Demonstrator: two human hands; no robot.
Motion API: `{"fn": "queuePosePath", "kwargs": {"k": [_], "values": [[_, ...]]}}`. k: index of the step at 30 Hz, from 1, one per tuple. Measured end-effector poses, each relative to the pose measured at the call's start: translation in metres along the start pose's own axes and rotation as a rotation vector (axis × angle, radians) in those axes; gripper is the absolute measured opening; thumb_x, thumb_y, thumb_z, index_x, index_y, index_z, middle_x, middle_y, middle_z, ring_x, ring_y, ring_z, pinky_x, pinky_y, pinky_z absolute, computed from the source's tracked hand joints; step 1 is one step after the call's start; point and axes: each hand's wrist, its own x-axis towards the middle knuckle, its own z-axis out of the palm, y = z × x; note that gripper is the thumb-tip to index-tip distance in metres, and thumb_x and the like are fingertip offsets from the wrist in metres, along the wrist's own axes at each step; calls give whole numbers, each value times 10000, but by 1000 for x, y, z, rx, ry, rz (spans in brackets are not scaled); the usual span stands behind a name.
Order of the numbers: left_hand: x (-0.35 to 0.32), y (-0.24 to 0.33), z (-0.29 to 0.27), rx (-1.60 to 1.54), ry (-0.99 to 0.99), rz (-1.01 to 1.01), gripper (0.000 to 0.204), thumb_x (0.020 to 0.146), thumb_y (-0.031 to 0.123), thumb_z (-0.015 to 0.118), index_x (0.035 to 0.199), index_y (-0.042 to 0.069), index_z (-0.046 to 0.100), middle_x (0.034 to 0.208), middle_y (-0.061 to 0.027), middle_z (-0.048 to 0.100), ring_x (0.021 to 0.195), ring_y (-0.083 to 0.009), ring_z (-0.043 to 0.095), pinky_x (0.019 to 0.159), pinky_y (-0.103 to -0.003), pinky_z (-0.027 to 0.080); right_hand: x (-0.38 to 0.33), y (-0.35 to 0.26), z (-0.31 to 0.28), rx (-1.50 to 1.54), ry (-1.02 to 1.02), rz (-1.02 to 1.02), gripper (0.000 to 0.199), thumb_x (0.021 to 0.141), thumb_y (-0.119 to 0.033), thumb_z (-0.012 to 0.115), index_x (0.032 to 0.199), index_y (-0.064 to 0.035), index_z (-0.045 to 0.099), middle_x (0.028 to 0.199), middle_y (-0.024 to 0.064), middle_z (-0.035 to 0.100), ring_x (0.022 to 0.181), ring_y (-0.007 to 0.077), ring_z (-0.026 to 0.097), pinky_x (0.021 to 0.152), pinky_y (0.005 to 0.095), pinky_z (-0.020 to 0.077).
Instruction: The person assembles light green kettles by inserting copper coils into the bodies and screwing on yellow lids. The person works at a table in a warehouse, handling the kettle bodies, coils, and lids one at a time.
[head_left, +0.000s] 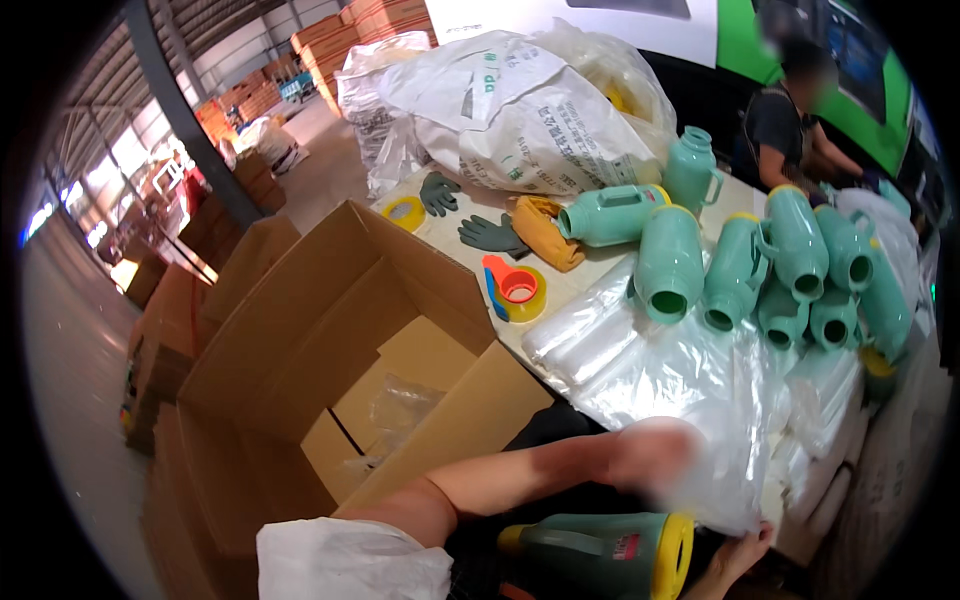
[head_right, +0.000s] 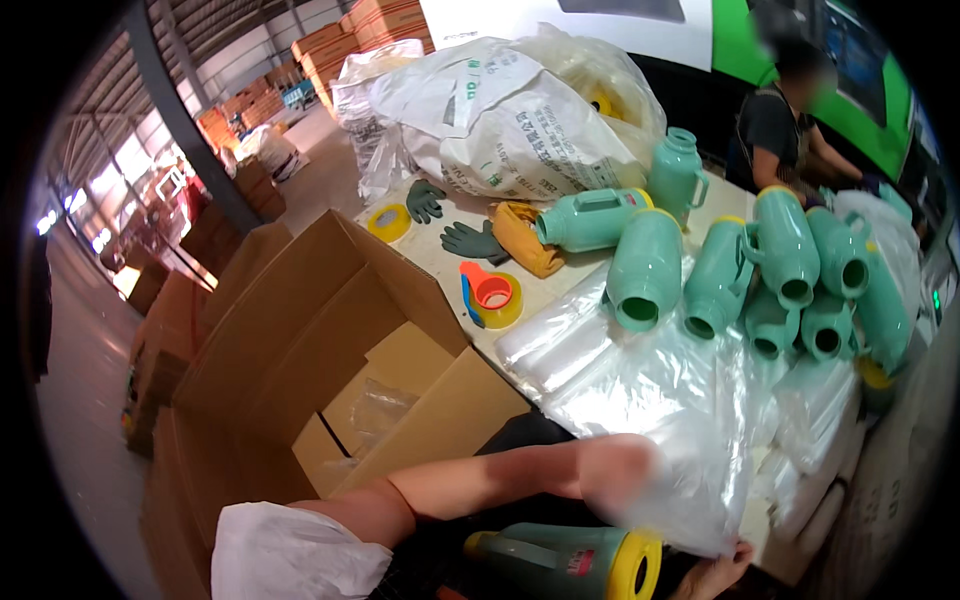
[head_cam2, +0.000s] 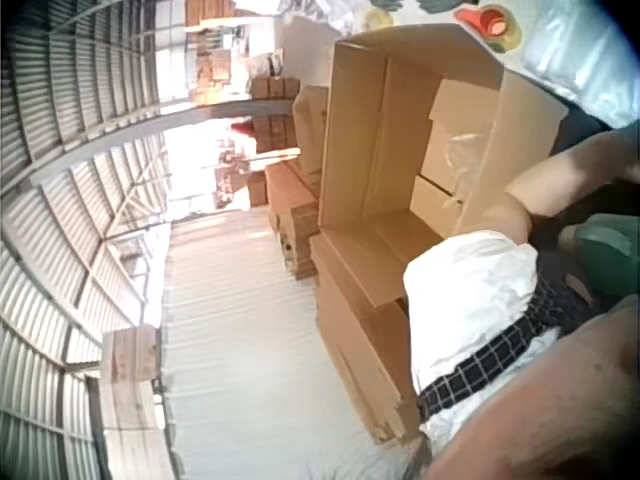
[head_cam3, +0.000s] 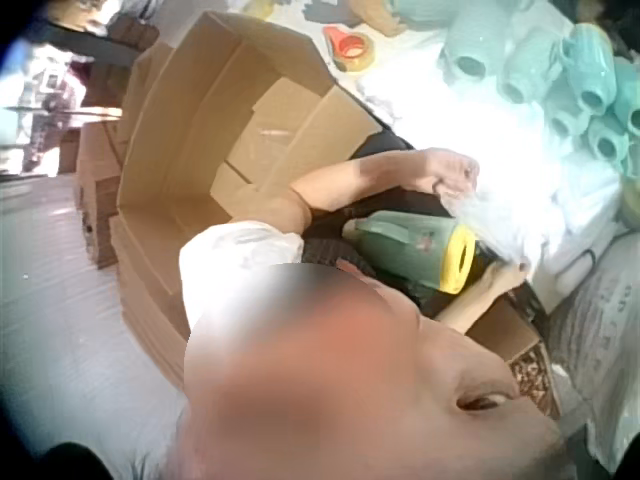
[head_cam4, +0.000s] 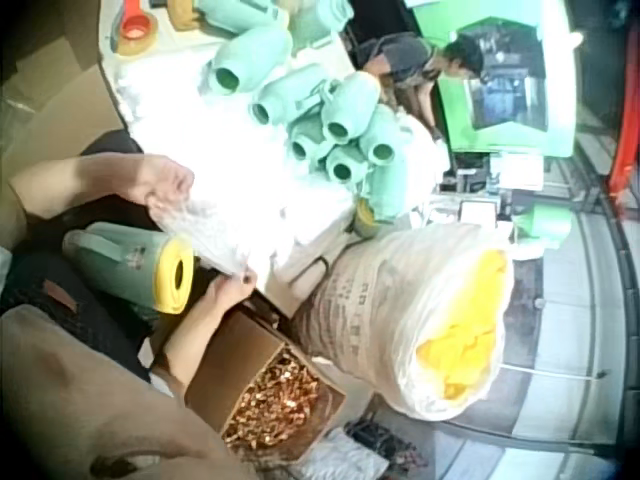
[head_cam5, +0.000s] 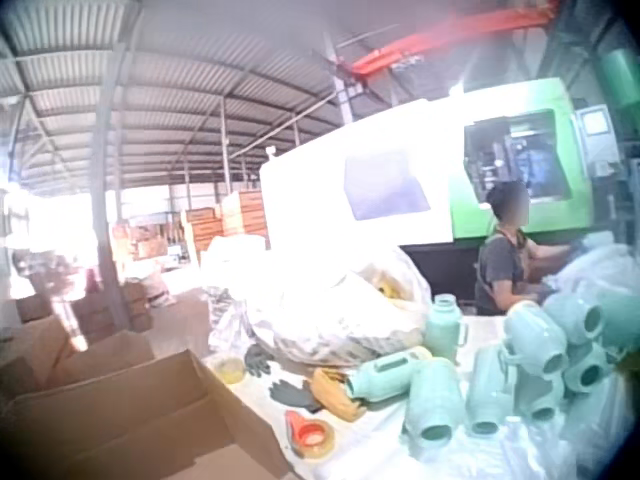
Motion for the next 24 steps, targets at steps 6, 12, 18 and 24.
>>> {"fn": "queuePosePath", "kwargs": {"k": [6, 12, 18, 24], "values": [[-59, -139, 6, 703, 66, 30, 352, 952, 216, 640, 1243, 26, 580, 1152, -120, 581, 989, -222, 586, 899, -372, 475, -104, -52, 77, -551, 254, 199, 431, 904, -193, 718, 1266, 13, 606, 1206, 195, 641, 1053, 327, 635, 926, 431, 510], [-107, 107, 91, 658, 215, -64, 545, 837, 232, 736, 1296, 47, 508, 1135, -147, 580, 1051, -355, 600, 841, -431, 514, -170, 24, 63, -115, -98, 427, 419, 893, -183, 714, 1258, -19, 587, 1232, 150, 626, 1073, 288, 630, 1002, 447, 486], [-236, 84, 131, 793, 846, -747, 540, 875, 161, 591, 1374, 45, 417, 1195, -234, 602, 1128, -416, 599, 928, -501, 498, -272, 27, 79, -362, -1009, 308, 678, 799, -140, 792, 1385, -27, 470, 1403, 144, 495, 1257, 285, 526, 1139, 460, 359], [-303, 193, 86, 1411, 1558, -348, 555, 858, 27, 569, 1406, 53, 487, 1285, -249, 602, 1156, -452, 596, 981, -467, 492, -310, -25, 236, -126, -1794, 637, 829, 891, -131, 765, 1503, 2, 222, 1422, 209, 449, 1288, 304, 531, 1074, 415, 445]]}}
